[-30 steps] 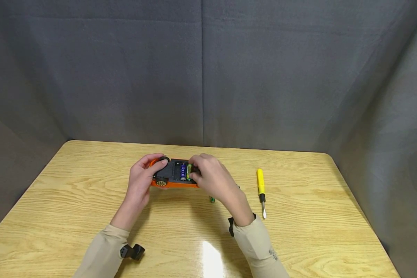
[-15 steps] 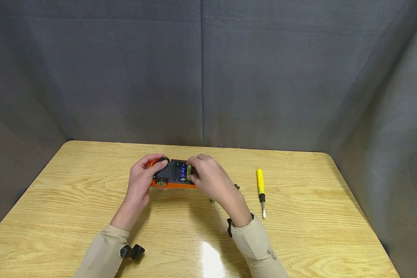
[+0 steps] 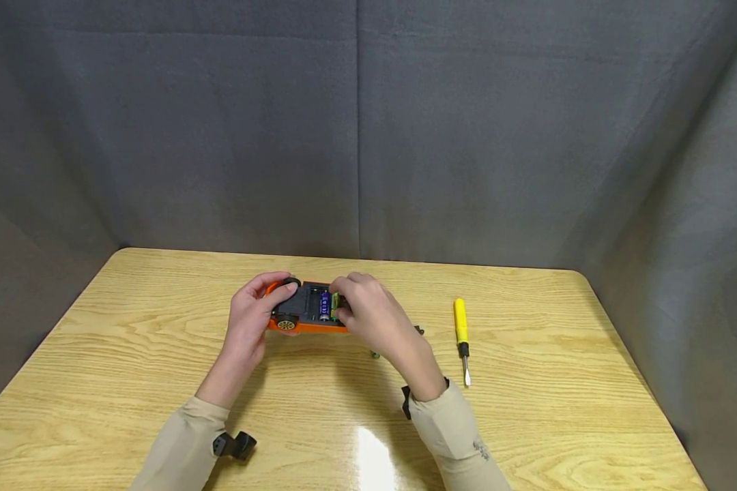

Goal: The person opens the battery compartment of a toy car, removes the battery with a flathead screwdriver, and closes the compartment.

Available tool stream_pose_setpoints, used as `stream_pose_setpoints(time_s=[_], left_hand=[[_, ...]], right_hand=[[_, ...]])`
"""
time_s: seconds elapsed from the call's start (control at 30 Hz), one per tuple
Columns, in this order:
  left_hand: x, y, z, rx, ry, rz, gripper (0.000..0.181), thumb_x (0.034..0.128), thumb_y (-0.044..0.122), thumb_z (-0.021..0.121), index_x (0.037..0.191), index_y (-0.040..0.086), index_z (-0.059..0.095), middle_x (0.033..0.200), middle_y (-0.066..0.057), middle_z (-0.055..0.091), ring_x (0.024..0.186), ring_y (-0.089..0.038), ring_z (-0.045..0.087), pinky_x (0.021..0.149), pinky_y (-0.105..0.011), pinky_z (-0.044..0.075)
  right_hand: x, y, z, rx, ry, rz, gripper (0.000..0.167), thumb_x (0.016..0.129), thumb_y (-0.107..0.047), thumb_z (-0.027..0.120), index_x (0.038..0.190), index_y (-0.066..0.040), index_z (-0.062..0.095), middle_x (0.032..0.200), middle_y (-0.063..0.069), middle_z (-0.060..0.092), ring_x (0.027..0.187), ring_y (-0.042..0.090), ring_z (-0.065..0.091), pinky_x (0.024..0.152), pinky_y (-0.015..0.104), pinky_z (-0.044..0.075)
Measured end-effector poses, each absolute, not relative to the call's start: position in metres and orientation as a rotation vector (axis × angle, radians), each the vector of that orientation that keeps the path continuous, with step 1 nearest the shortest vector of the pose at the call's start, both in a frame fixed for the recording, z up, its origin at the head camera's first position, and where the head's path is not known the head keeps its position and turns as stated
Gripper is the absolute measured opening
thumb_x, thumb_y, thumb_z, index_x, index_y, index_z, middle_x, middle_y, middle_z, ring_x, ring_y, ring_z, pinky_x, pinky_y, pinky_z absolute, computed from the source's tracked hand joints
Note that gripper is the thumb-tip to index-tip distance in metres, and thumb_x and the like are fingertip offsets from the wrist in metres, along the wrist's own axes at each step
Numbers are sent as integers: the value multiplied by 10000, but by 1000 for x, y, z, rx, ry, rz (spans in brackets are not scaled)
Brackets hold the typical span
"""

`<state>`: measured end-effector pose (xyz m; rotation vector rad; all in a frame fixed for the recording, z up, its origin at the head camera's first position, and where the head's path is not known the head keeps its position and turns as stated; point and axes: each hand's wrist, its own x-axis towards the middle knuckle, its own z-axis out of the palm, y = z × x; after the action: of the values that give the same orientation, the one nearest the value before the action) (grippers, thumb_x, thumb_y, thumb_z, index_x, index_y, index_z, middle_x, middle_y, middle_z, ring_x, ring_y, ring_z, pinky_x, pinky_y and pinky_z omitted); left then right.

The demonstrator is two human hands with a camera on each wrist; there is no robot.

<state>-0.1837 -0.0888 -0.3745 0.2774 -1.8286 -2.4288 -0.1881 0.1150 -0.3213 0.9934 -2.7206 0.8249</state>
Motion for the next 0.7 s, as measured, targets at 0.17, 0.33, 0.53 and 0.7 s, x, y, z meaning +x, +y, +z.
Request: stream_pose_setpoints(time_s=[0.17, 0.33, 0.53, 0.7], left_hand=[[-184, -89, -375, 276, -1826, -2424, 274, 923, 43, 750, 1187, -10, 703, 1204, -92, 612, 939, -267, 665, 441, -406, 601], [-185, -89, -376, 275, -1832, -2412, 267, 922, 54, 756, 1177, -11, 711, 1219, -106, 608, 971, -247, 649, 481, -384, 616], [-185, -89, -376, 265, -1836, -2411, 260, 921, 43, 754, 1172, -12, 711, 1197, -84, 614, 965, -247, 648, 463, -391, 609], [-184, -88, -376, 261, -1842, -2414, 249, 915, 41, 757, 1159, 6, 719, 1200, -91, 612, 946, -270, 657, 446, -405, 603]], right_hand=[[-188, 113, -322, 992, -2720, 817, 214, 864, 28, 803, 1063, 8, 728, 1019, 109, 704, 905, 224, 636, 797, 384, 580], [-188, 112, -322, 980, -2735, 821, 207, 874, -9, 814, 1062, 7, 729, 1022, 106, 699, 902, 227, 627, 794, 381, 576], [-187, 110, -321, 995, -2757, 790, 229, 877, -39, 825, 1084, 8, 740, 1027, 97, 703, 924, 233, 634, 819, 383, 580], [-187, 110, -322, 1026, -2783, 738, 298, 882, -90, 835, 1146, 11, 743, 1075, 108, 720, 984, 260, 655, 853, 395, 586]])
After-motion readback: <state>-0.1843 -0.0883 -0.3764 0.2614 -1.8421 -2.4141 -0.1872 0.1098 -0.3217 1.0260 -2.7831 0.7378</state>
